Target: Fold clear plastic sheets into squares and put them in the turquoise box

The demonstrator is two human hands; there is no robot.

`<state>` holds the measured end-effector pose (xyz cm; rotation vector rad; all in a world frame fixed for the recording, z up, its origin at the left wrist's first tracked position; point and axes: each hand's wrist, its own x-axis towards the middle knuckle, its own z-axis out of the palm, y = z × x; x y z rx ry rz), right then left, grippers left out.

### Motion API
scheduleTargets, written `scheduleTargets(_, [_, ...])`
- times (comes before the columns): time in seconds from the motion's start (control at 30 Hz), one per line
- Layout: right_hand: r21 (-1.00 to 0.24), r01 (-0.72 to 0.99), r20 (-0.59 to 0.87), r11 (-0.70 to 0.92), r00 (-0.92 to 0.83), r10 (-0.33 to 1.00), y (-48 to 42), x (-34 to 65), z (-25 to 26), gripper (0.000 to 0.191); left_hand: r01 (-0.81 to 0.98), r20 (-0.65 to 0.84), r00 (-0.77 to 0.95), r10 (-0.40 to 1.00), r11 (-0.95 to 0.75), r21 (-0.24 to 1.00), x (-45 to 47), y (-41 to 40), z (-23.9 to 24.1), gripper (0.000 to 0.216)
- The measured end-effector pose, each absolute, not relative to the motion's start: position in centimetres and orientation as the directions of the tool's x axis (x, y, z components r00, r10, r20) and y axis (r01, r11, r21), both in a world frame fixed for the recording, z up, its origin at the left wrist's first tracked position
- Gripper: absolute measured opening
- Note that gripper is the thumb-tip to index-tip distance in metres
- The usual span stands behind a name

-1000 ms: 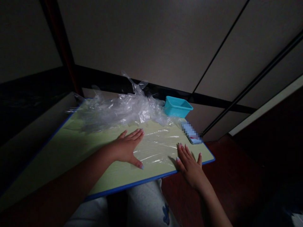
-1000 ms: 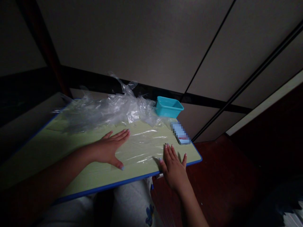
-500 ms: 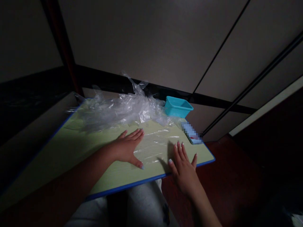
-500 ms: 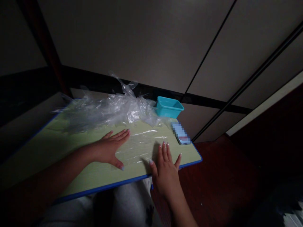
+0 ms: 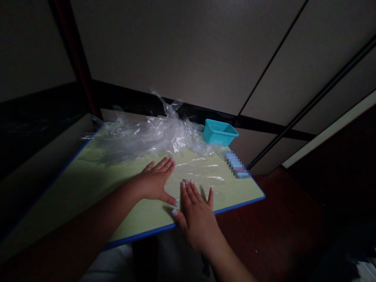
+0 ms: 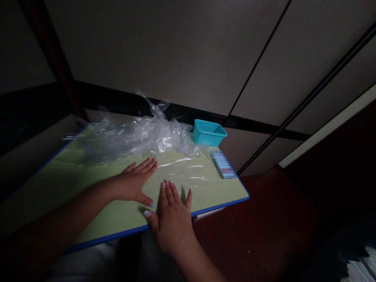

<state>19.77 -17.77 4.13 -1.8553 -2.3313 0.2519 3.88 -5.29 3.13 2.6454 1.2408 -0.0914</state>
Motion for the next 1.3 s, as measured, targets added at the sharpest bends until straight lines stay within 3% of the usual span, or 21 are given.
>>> scheduleTargets(0.33, [-0.085,0.993,0.037,0.077,-0.074,0.997,-18.8,23.6,3.0,0.063,0.769,-0.134,0.637,0.759,-0.616,0.172,4.0,-5.3,3.0,0.130])
scheduleTargets(1.3, [0.042,0.980,0.048,-0.196,0.194,0.980,-20.6,28.7,1.4,0.060,0.761,-0.139,0.647,0.750,-0.623,0.179,3.6,-5.0,2.8,0.131])
